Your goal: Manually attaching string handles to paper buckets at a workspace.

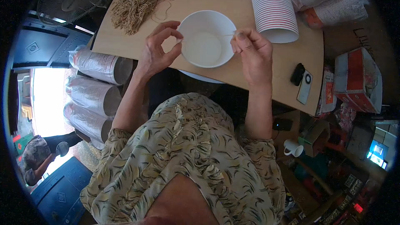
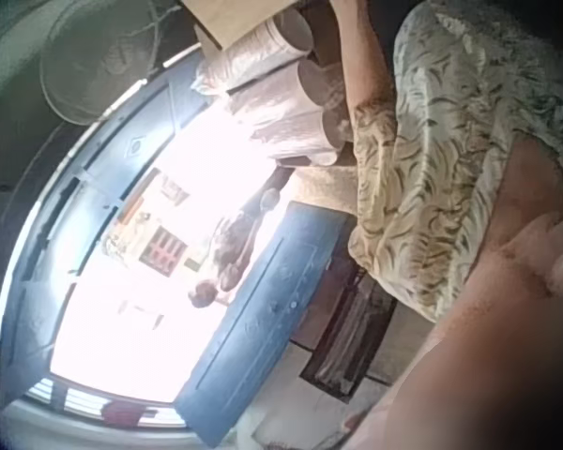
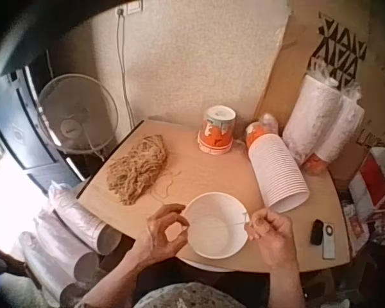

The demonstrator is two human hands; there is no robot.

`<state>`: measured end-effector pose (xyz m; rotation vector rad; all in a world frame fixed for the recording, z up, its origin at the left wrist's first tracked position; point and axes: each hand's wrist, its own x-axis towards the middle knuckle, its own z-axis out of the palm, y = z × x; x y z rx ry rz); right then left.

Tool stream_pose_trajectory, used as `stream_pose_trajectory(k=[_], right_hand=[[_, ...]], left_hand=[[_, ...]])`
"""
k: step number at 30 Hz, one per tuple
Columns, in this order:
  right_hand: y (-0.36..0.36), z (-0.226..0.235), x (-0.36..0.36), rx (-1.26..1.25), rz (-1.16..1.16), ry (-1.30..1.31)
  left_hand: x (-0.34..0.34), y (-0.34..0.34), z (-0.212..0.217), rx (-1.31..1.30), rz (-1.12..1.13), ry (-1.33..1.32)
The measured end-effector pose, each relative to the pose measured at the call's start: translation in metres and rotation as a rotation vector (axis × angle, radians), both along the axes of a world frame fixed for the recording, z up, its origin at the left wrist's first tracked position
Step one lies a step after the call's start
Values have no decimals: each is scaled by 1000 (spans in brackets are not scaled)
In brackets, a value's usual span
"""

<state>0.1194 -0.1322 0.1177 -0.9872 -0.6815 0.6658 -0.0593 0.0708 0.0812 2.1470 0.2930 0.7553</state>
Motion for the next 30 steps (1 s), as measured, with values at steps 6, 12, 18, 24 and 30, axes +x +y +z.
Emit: stream_pose_trajectory(k=[6, 12, 18, 24, 30], right_hand=[[14, 5, -19, -6, 61, -89], [16, 34, -28, -66, 185, -321], [-5, 7, 16, -70, -291, -318], [-22, -82, 17, -225, 133, 559], [-7, -64, 8, -67, 533, 650]], left_hand=[[19, -20, 0, -84, 53, 60], [32, -4, -17, -312, 84, 139], [29, -2, -19, -543, -6, -131], [31, -7, -12, -560, -61, -249], [34, 5, -11, -462, -206, -293]])
